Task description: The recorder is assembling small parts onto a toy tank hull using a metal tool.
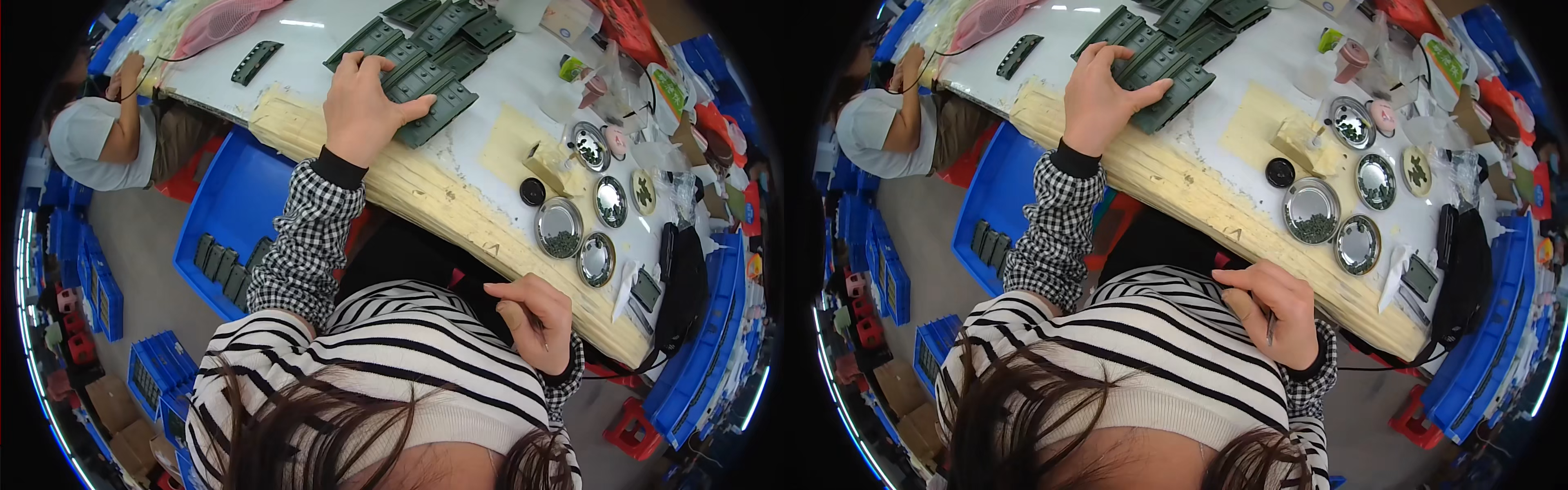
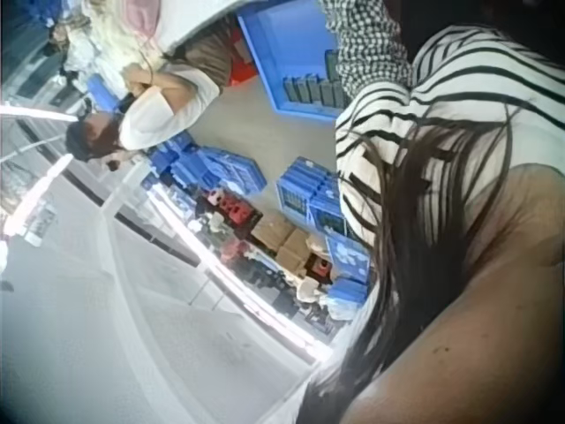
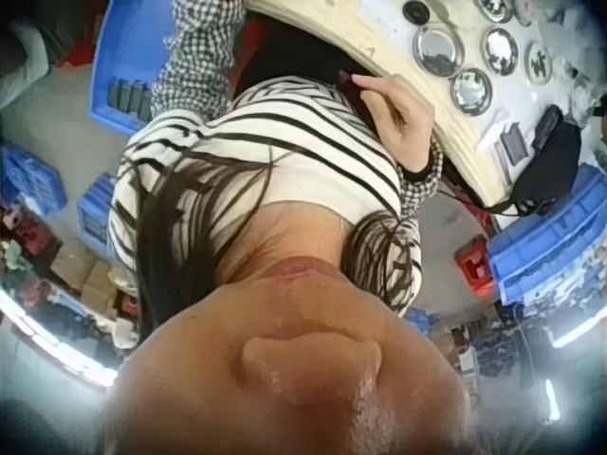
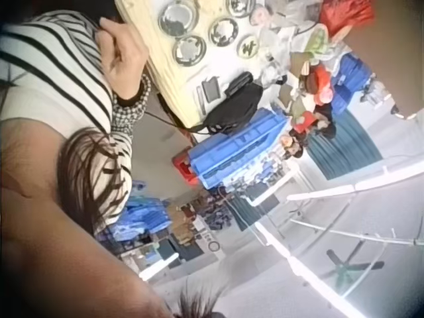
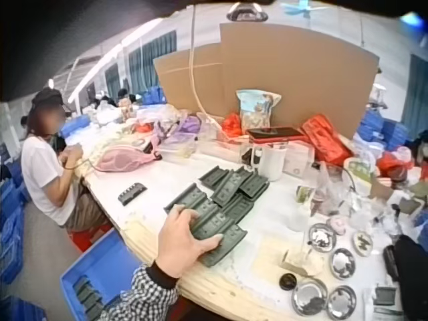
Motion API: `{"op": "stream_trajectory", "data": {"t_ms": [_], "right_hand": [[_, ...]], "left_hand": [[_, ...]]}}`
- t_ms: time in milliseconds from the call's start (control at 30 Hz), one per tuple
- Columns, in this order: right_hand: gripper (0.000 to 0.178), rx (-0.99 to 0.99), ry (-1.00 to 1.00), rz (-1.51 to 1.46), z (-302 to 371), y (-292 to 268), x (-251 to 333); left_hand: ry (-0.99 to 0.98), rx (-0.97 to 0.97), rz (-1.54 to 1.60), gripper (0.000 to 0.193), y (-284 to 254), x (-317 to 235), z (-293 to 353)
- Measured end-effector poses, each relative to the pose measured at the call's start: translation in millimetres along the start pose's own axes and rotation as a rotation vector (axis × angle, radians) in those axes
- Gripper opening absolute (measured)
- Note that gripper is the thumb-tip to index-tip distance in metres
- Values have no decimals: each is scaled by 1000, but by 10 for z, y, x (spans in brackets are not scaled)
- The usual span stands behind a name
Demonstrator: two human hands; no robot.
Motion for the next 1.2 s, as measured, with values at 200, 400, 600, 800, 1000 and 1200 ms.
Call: {"op": "stream_trajectory", "data": {"t_ms": [200,400,600,800,1000,1200], "right_hand": [[20,-7,16,-1,-56,-101,-87],[21,11,-23,-16,-150,-88,-15],[50,-78,43,-123,32,-260,-118],[113,-383,308,183,282,-752,-246],[56,-597,190,-53,332,-842,-412],[24,-550,333,1,216,-708,-645]], "left_hand": [[-92,2,-94,57,88,53,134],[-81,74,-164,57,73,-38,99],[234,56,-191,47,79,-397,201],[366,184,-178,29,203,-618,263],[267,213,26,21,240,-541,333],[-286,260,1211,38,165,-642,357]]}}
Point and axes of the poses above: each hand's wrist, its own z-axis away from the middle knuckle, its own y-axis out of the palm, x = y × z, the point moved 7 cm from there along -z, towards the middle knuckle, and after that the axes turned 8 degrees about z, right-handed, at the moved point
